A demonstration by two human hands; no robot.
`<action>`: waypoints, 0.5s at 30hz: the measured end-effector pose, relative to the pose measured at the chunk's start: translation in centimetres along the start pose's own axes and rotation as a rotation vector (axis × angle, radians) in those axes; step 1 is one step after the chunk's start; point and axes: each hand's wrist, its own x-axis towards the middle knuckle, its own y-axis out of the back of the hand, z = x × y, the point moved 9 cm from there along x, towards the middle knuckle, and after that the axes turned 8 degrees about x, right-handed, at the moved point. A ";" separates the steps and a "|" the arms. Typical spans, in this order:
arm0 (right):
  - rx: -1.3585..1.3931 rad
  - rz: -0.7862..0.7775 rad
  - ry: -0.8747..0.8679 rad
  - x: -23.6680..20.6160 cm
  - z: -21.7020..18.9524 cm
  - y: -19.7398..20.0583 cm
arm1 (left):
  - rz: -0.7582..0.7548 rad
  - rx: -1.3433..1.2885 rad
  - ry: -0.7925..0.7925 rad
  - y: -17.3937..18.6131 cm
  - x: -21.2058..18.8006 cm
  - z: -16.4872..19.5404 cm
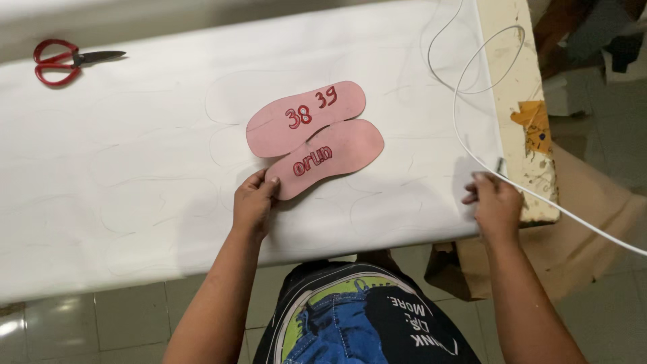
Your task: The person lays pink cardboard sole templates on a roll of white sheet material and traces around them with a pen. They reposition and flip the templates across the sheet, tracing repeated outlines, and at the end roll the material aside.
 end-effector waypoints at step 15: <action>0.764 0.728 -0.244 -7.3 10.2 5.6 | -0.171 -0.108 0.057 1.1 1.7 -1.5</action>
